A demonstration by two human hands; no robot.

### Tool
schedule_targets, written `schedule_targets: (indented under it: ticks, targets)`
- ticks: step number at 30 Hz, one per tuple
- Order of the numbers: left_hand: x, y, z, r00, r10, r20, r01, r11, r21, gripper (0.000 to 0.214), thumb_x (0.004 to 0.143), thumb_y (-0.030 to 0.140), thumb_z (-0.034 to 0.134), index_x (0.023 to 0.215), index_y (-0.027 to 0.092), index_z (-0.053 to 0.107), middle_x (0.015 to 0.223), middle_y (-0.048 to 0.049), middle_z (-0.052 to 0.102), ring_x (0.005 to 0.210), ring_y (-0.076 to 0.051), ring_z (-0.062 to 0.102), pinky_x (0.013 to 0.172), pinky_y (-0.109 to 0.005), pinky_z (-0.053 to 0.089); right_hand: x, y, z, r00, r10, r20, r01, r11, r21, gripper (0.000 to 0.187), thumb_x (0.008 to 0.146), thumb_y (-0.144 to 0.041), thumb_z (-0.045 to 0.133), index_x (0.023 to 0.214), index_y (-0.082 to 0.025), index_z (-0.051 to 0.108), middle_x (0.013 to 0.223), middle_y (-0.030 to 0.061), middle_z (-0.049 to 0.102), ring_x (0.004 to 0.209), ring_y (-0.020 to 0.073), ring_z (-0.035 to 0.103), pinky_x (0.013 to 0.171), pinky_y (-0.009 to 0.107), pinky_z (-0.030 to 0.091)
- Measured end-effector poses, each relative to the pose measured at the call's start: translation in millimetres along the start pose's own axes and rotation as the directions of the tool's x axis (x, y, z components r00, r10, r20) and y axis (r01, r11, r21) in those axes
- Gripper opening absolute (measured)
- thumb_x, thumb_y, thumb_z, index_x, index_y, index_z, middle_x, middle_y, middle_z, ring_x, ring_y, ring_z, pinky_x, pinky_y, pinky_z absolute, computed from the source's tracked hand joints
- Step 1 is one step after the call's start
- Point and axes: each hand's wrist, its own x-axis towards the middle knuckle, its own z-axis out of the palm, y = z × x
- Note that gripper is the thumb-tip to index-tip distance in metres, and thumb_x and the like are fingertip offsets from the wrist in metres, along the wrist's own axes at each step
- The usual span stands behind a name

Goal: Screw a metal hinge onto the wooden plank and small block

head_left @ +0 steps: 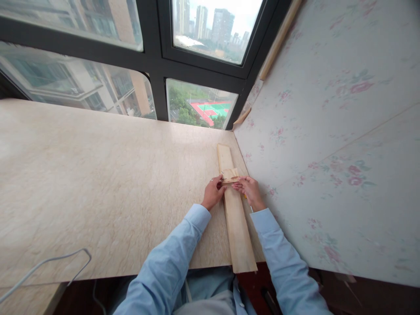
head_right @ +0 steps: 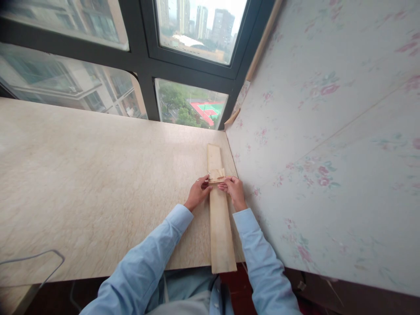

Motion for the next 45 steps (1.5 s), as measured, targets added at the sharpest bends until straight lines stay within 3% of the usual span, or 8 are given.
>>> schedule_targets:
  ticks: [10, 18, 26, 37, 45]
  targets:
    - [0, 1, -1.4, 0.997, -0.077, -0.009, 0.076, 0.997, -0.032, 0.056, 0.075, 0.015, 0.068, 0.13, 0.015, 0.056, 0.119, -0.0123, 0.063, 0.098, -0.019, 0.065, 0.095, -0.037, 0.052, -11, -12, 20, 0.978, -0.2, 0.063, 0.206, 0.971, -0.124, 0.021, 0.072, -0.033, 0.07, 0.082, -0.015, 0.064, 0.067, 0.0036, 0.071, 0.057, 0.0169, 0.069, 0.055, 0.027, 0.06]
    - [-2, 5, -2.0, 1.0, -0.022, 0.012, 0.022, 1.0, 0.012, 0.057, 0.077, 0.015, 0.065, 0.133, 0.017, 0.055, 0.123, -0.0121, 0.06, 0.099, -0.018, 0.063, 0.093, -0.035, 0.053, -3, 1, 1, 0.998, -0.066, -0.008, 0.065, 0.996, -0.06, 0.017, 0.071, -0.029, 0.071, 0.077, -0.015, 0.063, 0.062, 0.0044, 0.07, 0.055, 0.0166, 0.069, 0.054, 0.026, 0.06]
    - [-3, 7, -3.0, 1.0, -0.004, 0.03, 0.003, 0.999, 0.039, 0.057, 0.078, 0.015, 0.063, 0.134, 0.018, 0.054, 0.123, -0.0113, 0.059, 0.099, -0.017, 0.063, 0.09, -0.032, 0.054, -2, 4, -4, 1.0, -0.014, -0.001, 0.014, 0.996, -0.091, 0.012, 0.076, -0.025, 0.067, 0.076, -0.014, 0.062, 0.061, 0.0046, 0.069, 0.048, 0.0144, 0.066, 0.048, 0.023, 0.057]
    - [-3, 7, -1.7, 1.0, -0.009, 0.021, 0.007, 0.998, 0.067, 0.053, 0.077, 0.014, 0.065, 0.129, 0.014, 0.055, 0.122, -0.0123, 0.06, 0.1, -0.017, 0.063, 0.092, -0.033, 0.053, -1, 3, -5, 0.999, -0.049, 0.011, 0.05, 0.966, -0.253, 0.012, 0.08, -0.026, 0.061, 0.08, -0.014, 0.062, 0.052, 0.0001, 0.063, 0.038, 0.0131, 0.059, 0.036, 0.022, 0.051]
    - [-4, 9, -3.5, 1.0, -0.012, 0.015, 0.01, 0.992, 0.123, 0.048, 0.077, 0.017, 0.066, 0.124, 0.013, 0.057, 0.12, -0.013, 0.061, 0.099, -0.019, 0.064, 0.093, -0.036, 0.052, -11, -6, 4, 0.987, -0.156, 0.042, 0.161, 0.952, -0.26, 0.023, 0.079, -0.037, 0.062, 0.084, -0.014, 0.062, 0.064, 0.0014, 0.066, 0.047, 0.0127, 0.063, 0.046, 0.024, 0.056]
